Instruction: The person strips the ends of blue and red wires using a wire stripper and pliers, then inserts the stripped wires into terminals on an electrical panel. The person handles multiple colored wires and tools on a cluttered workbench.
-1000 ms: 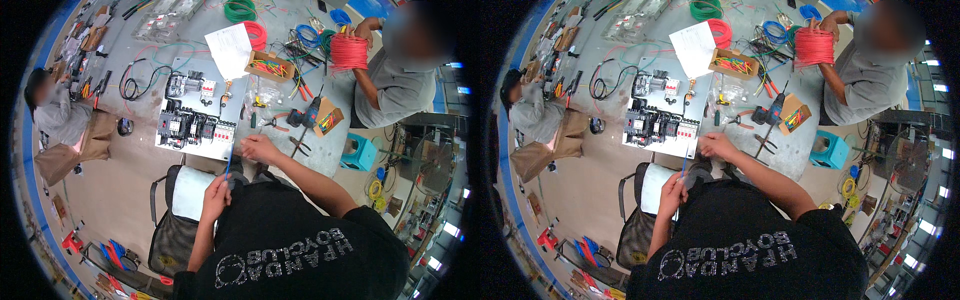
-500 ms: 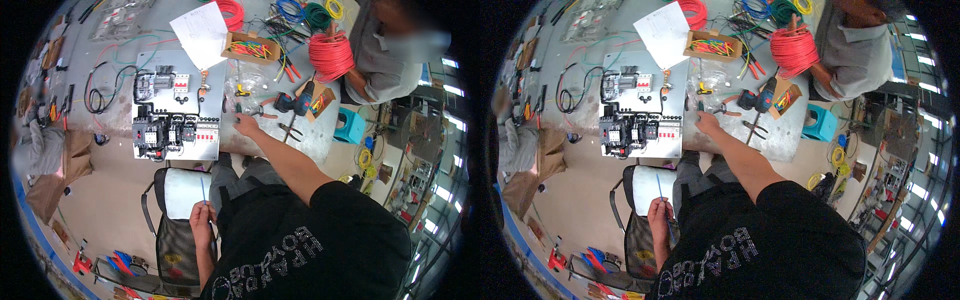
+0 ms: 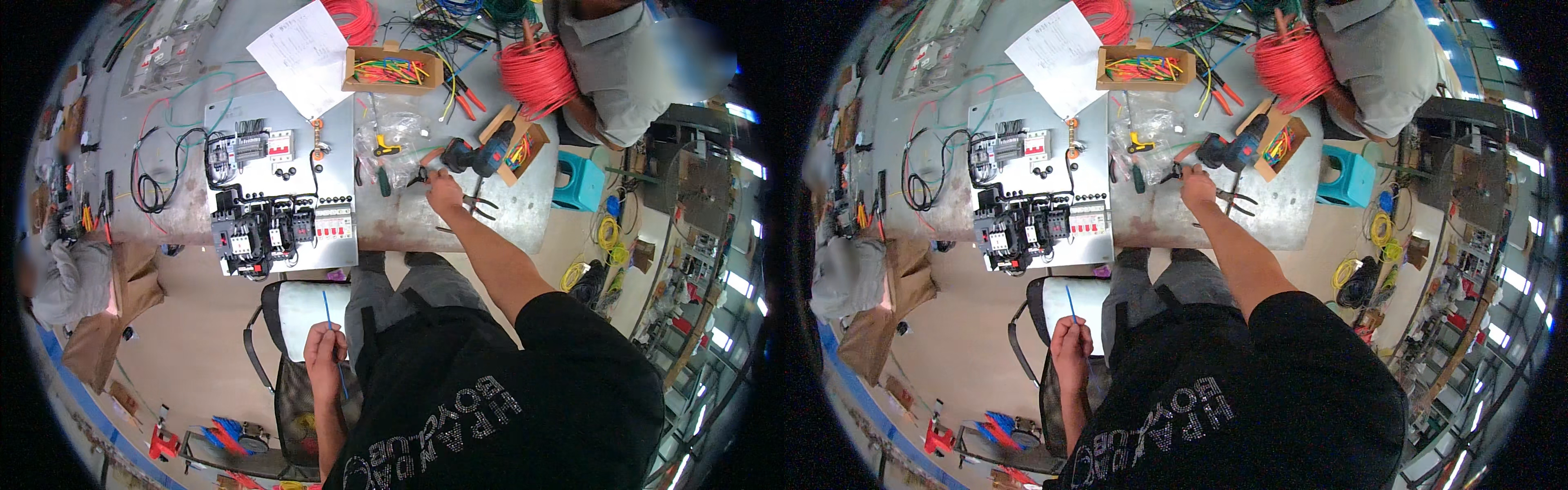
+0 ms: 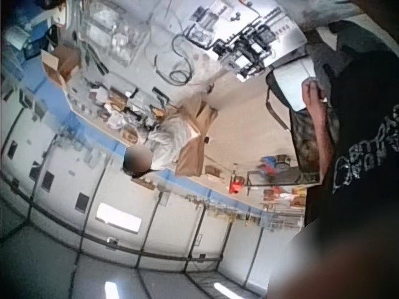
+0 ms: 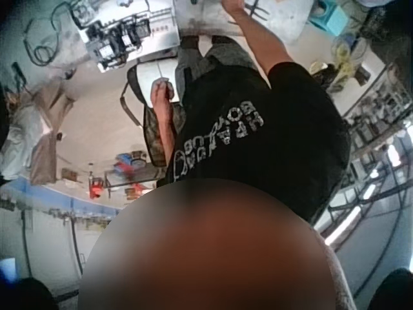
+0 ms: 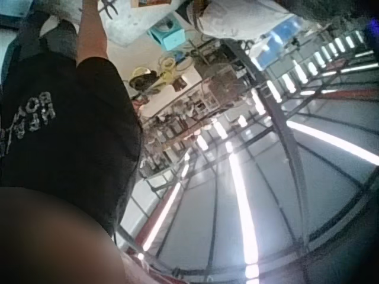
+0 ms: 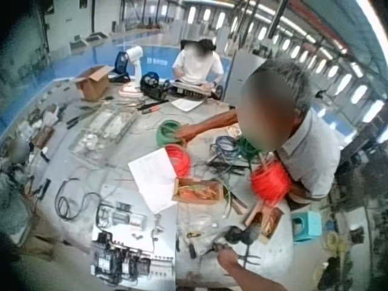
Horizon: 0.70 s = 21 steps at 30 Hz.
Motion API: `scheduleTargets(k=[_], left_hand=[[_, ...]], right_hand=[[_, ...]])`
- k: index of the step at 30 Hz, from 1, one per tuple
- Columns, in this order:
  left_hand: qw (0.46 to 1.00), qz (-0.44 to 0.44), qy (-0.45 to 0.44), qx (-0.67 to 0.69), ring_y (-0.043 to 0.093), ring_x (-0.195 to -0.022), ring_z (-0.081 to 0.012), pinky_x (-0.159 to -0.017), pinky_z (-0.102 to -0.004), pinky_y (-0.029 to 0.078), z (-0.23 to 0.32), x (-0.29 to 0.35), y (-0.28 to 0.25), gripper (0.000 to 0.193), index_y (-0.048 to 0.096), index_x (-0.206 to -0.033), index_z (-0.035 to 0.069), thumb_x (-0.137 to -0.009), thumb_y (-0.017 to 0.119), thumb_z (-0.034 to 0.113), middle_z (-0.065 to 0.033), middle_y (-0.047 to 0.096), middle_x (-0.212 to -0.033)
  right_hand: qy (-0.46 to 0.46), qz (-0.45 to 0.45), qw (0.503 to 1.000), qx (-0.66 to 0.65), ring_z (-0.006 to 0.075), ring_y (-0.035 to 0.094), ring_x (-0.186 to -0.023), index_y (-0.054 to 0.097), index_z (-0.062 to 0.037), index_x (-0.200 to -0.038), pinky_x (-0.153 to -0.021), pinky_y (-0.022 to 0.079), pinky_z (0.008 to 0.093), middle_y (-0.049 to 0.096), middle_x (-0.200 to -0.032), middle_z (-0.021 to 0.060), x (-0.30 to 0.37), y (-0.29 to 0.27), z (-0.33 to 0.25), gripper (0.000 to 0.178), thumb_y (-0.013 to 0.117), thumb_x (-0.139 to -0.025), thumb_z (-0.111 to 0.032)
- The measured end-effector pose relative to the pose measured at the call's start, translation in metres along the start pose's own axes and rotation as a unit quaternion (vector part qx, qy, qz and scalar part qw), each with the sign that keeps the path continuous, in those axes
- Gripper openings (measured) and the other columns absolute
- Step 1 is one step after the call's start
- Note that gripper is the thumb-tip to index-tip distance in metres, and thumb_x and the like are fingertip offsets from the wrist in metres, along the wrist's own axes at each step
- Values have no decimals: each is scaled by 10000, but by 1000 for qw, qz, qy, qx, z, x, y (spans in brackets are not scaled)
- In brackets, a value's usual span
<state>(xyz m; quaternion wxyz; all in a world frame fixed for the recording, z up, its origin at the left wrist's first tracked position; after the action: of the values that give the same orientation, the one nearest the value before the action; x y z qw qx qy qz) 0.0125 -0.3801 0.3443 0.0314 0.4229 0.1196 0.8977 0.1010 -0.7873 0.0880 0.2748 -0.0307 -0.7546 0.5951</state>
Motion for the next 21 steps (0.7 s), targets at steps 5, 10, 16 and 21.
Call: scheduleTargets(k=[5,10,16,21], left_hand=[[998,6,20,-63,324,-541,-17,-478,-209,232,19,0,14,223,599,-1219,41,-1067,503,174,57,432,-661],[997,-15,76,-23,340,-526,-45,-468,-221,230,29,-12,28,155,597,-1076,60,-1066,495,176,47,424,-640],[992,-17,122,-7,328,-548,-27,-479,-211,221,54,-23,52,179,610,-1051,63,-1063,538,227,66,415,-653],[976,-30,206,-64,558,-773,-75,-601,-230,444,73,-36,79,211,617,-1034,58,-1065,515,240,-21,611,-945]], right_hand=[[-120,-51,990,57,370,658,-1006,622,-33,-1044,-846,550,486,661,-1033,172,-9,1,-10,282,690,-830,-204],[-134,-69,980,-133,408,675,-844,600,-37,-1012,-746,532,514,683,-858,195,23,-14,-10,289,672,-825,-245],[-112,-39,952,-282,306,633,-683,591,-28,-869,-651,493,426,609,-708,140,72,-91,-28,339,752,-863,-327],[-197,-103,845,-486,121,468,-693,561,-4,-794,-663,443,324,487,-730,10,134,-187,-85,371,711,-944,-309]])
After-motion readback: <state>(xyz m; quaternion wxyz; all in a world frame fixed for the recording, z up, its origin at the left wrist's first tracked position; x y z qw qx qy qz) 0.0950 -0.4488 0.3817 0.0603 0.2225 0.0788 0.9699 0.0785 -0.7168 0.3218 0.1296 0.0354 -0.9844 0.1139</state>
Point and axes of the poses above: each hand's wrist, its own x-axis away from the middle knuckle, its own y-axis out of the palm, z = x × y, the point moved 2 cm from there along -x, towards the middle knuckle
